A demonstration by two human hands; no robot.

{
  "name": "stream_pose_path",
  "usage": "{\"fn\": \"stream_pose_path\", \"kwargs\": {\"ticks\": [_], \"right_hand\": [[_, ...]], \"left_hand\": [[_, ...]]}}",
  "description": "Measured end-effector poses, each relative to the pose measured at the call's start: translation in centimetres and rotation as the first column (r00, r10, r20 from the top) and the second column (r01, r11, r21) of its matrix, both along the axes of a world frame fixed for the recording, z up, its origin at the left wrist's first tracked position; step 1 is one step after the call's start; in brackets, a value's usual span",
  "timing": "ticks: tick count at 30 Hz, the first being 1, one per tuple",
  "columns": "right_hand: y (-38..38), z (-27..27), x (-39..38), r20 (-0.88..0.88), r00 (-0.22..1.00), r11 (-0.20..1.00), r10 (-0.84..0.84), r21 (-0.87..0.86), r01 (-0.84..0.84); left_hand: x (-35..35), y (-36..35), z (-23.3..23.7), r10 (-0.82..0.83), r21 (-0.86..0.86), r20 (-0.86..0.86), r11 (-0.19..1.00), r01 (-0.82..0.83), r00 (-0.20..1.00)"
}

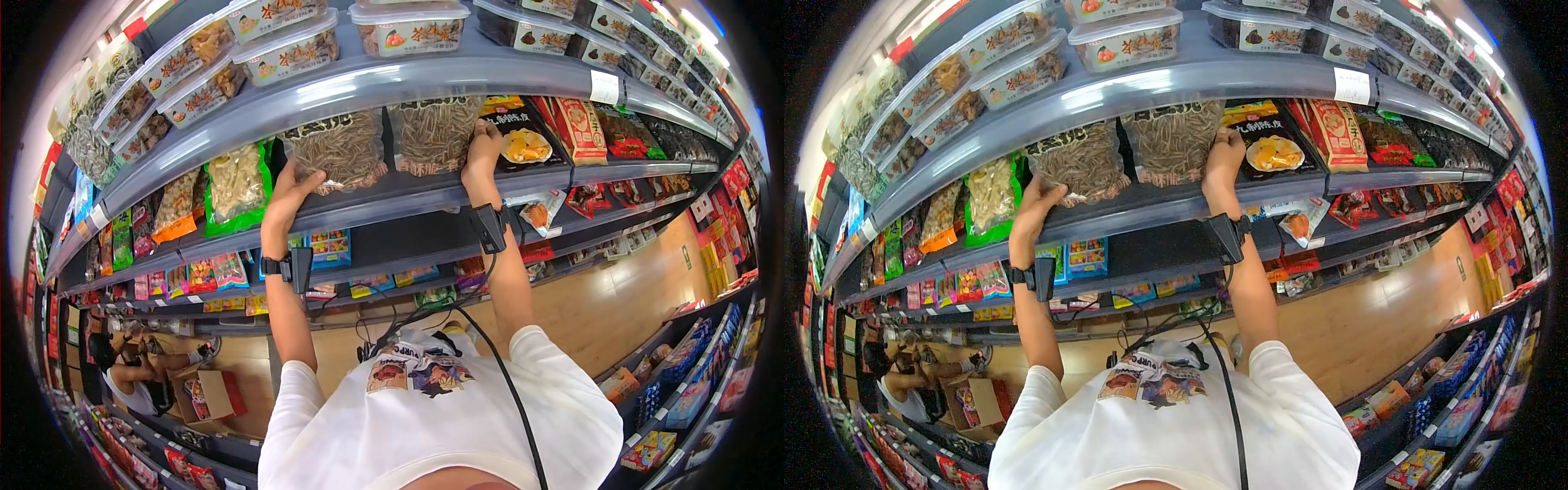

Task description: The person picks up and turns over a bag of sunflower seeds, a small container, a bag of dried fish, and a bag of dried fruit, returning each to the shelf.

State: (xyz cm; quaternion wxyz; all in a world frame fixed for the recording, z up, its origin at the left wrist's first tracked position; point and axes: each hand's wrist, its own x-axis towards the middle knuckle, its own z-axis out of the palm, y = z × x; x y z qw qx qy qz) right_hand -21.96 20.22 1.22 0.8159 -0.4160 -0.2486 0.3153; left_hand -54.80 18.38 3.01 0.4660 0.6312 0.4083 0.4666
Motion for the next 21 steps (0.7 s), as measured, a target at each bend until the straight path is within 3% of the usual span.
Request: {"fn": "stream_pose_path", "kwargs": {"ticks": [4, 13, 21], "right_hand": [[0.3, -0.5, 0.2, 0.078, 0.996, 0.999, -0.043, 0.000, 0.043], [0.2, -0.5, 0.2, 0.115, 0.993, 0.999, -0.037, -0.012, 0.038], [-1.4, 1.7, -0.9, 0.142, 0.987, 0.997, 0.070, 0.021, -0.074]], "left_hand": [[0.2, 0.0, 0.2, -0.021, 0.017, -0.038, 1.000, 0.022, 0.999], [0.6, -0.2, 0.2, 0.099, 0.024, -0.095, 0.995, -0.097, 0.991], [0.6, 1.0, 0.1, 0.148, 0.018, -0.077, 0.989, -0.147, 0.986]]}}
